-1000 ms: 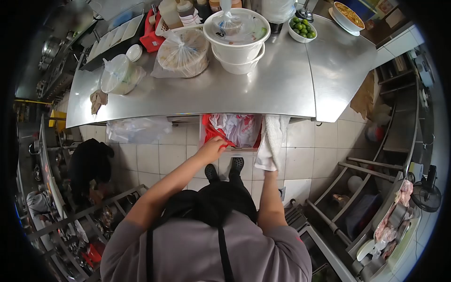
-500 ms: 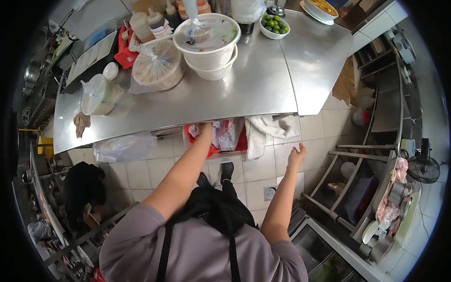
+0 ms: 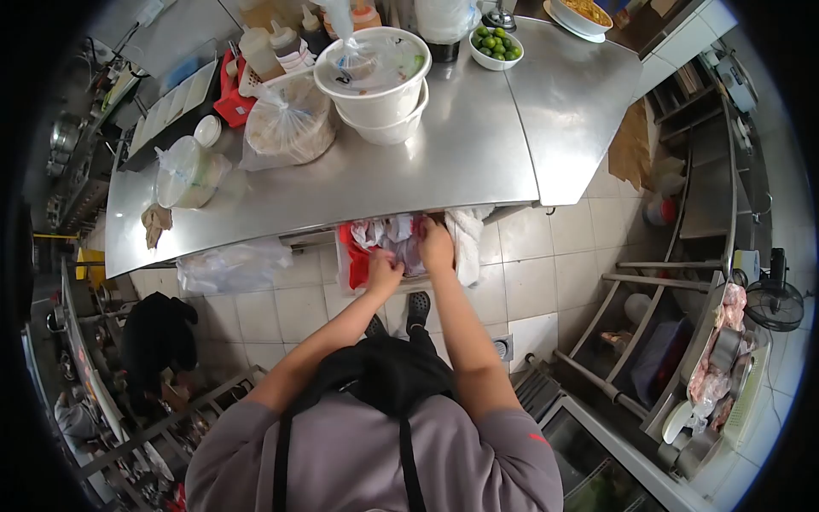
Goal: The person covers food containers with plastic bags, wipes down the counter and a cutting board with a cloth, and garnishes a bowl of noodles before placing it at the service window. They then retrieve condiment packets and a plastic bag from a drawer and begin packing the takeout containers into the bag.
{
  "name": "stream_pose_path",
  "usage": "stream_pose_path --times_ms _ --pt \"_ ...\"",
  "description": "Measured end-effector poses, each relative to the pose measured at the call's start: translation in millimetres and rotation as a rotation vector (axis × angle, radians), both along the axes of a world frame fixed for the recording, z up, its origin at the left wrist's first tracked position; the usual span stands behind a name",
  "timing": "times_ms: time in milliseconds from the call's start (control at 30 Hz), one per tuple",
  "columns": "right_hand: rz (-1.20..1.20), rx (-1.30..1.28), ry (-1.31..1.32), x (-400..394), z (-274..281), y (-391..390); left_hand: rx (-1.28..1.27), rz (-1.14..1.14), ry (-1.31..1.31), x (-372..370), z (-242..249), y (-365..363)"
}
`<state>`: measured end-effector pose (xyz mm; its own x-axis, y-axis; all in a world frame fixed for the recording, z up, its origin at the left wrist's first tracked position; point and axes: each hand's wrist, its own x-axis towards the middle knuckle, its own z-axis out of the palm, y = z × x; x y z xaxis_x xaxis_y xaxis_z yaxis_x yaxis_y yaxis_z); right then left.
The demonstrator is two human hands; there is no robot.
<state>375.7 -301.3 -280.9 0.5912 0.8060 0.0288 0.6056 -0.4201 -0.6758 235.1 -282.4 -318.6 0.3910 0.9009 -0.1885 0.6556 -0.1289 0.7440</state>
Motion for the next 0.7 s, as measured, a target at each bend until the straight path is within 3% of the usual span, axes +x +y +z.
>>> stream_pose_path --times_ms 33,100,200,300,333,433,467,567,600,700 --pt "0.046 0.071 0.085 11 1 -5 0.049 0.068 -0.004 -3 31 7" --pt "0.055 0.043 0.365 18 11 -21 0.325 0.003 -0.154 -3 47 22" --pt "0.013 -0.009 0.561 16 28 -37 0.058 -0.248 -0.024 12 43 36" --pt "0.011 0.206 0.236 6 43 -32 0.345 -0.616 -0.022 26 58 23" --pt "0.133 0.189 -0.010 3 67 -27 0.351 -0.649 -0.031 31 67 7" --pt "0.168 -0.107 -0.271 7 35 -11 0.340 -0.697 -0.308 26 62 -30" --pt "0.180 -0.226 -0.211 9 31 -4 0.132 -0.768 -0.215 19 58 -29" --pt "0.292 -0.366 -0.222 20 -20 8 0.297 -0.373 -0.107 14 66 -17" --pt "0.271 -0.237 -0.243 20 -32 3 0.318 -0.186 -0.030 18 72 -9" --pt "0.234 -0.246 -0.056 17 -29 -17 0.322 -0.050 -0.098 25 40 19"
